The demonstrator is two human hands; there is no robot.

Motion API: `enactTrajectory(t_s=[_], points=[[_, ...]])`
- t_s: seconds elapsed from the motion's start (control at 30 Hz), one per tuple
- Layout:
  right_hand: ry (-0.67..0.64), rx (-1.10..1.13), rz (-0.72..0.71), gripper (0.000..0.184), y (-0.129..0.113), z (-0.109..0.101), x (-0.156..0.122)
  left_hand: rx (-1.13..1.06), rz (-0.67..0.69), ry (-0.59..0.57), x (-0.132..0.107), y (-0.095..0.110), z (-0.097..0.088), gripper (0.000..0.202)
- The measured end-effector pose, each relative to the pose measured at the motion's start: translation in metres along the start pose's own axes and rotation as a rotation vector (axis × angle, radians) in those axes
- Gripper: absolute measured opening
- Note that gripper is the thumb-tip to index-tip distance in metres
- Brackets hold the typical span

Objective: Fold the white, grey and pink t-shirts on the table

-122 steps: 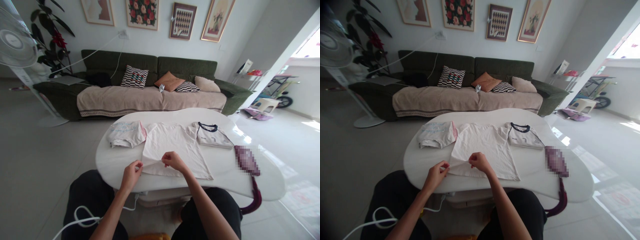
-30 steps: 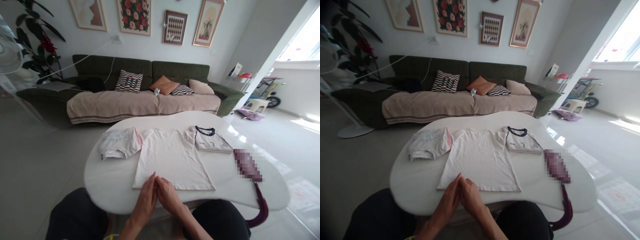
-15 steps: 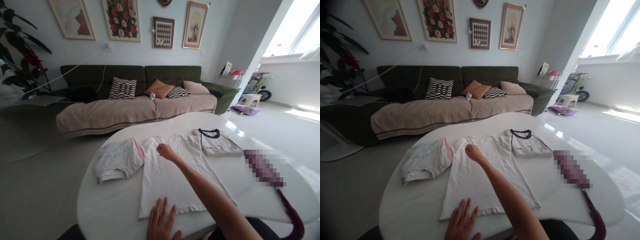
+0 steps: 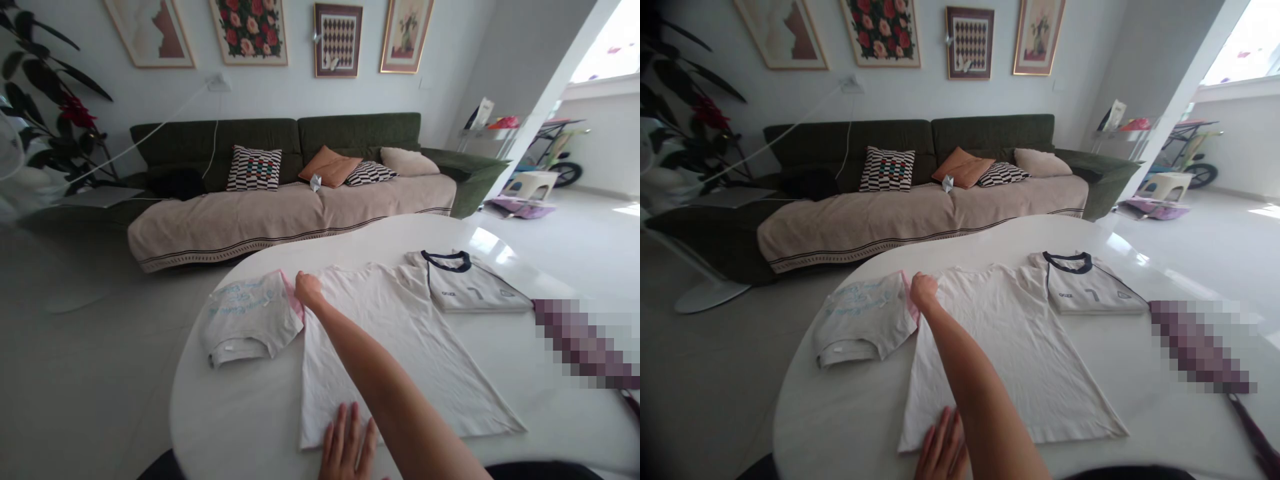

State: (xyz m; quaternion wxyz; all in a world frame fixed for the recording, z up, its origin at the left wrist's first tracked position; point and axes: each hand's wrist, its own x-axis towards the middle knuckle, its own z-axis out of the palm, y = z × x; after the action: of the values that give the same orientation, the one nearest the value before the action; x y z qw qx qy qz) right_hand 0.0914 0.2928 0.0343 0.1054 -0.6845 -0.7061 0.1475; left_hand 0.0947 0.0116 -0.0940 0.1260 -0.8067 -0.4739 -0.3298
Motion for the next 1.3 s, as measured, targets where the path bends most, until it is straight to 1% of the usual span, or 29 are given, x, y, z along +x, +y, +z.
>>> enactTrajectory(t_s=[0.07, 0.1, 0.2, 0.27, 0.3, 0.37, 0.43, 0.5, 0.57, 0.67, 0.73, 0.8, 0.9, 0.97, 1.07, 1.17, 1.23, 1.3], points=[[0.009, -0.003, -0.032, 0.028, -0.001, -0.004, -0.002, -0.037, -0.030, 0.003, 0.005, -0.005, -0.010, 0.041], [0.012, -0.003, -0.046, 0.028, 0.000, -0.007, -0.003, -0.048, -0.060, 0.012, 0.008, -0.011, -0.017, 0.037], [0.023, 0.003, -0.044, 0.026, 0.006, -0.017, -0.003, -0.064, -0.205, 0.028, 0.014, -0.040, -0.042, 0.031], [0.027, 0.011, 0.012, 0.026, 0.015, -0.021, -0.001, -0.077, -0.315, 0.002, 0.014, -0.060, -0.056, 0.035], [0.026, 0.016, 0.048, 0.029, 0.020, -0.022, 0.001, -0.083, -0.374, -0.017, 0.013, -0.067, -0.060, 0.039], [0.018, 0.030, 0.109, 0.044, 0.029, -0.021, 0.002, -0.090, -0.491, -0.047, 0.010, -0.073, -0.063, 0.045], [0.007, 0.042, 0.137, 0.060, 0.034, -0.016, 0.002, -0.094, -0.575, -0.065, 0.007, -0.070, -0.058, 0.046], [-0.001, 0.048, 0.136, 0.065, 0.034, -0.010, 0.001, -0.098, -0.595, -0.084, 0.005, -0.063, -0.052, 0.043], [-0.004, 0.051, 0.125, 0.059, 0.032, -0.005, 0.001, -0.100, -0.594, -0.100, 0.005, -0.058, -0.048, 0.039], [0.009, 0.066, 0.105, 0.044, 0.028, -0.004, 0.000, -0.108, -0.631, -0.139, 0.008, -0.056, -0.050, 0.034], [0.040, 0.086, 0.085, 0.041, 0.026, -0.007, -0.001, -0.136, -0.653, -0.178, 0.011, -0.057, -0.053, 0.029], [0.083, 0.107, 0.054, 0.040, 0.024, -0.009, -0.004, -0.173, -0.644, -0.204, 0.014, -0.056, -0.056, 0.025], [0.142, 0.128, 0.001, 0.028, 0.015, -0.009, -0.011, -0.189, -0.607, -0.175, 0.017, -0.053, -0.059, 0.025], [0.166, 0.126, -0.044, 0.028, 0.007, -0.005, -0.015, -0.169, -0.610, -0.147, 0.016, -0.050, -0.059, 0.026], [0.139, 0.098, -0.114, 0.026, -0.002, 0.003, -0.017, -0.162, -0.628, -0.136, 0.015, -0.048, -0.059, 0.027], [0.086, 0.064, -0.119, 0.024, -0.004, 0.012, -0.016, -0.160, -0.623, -0.110, 0.013, -0.047, -0.058, 0.030], [0.068, 0.050, -0.119, 0.027, 0.000, 0.017, -0.015, -0.139, -0.614, -0.076, 0.013, -0.046, -0.058, 0.032], [0.057, 0.045, -0.146, 0.038, 0.005, 0.020, -0.015, -0.130, -0.610, -0.048, 0.012, -0.045, -0.058, 0.033]])
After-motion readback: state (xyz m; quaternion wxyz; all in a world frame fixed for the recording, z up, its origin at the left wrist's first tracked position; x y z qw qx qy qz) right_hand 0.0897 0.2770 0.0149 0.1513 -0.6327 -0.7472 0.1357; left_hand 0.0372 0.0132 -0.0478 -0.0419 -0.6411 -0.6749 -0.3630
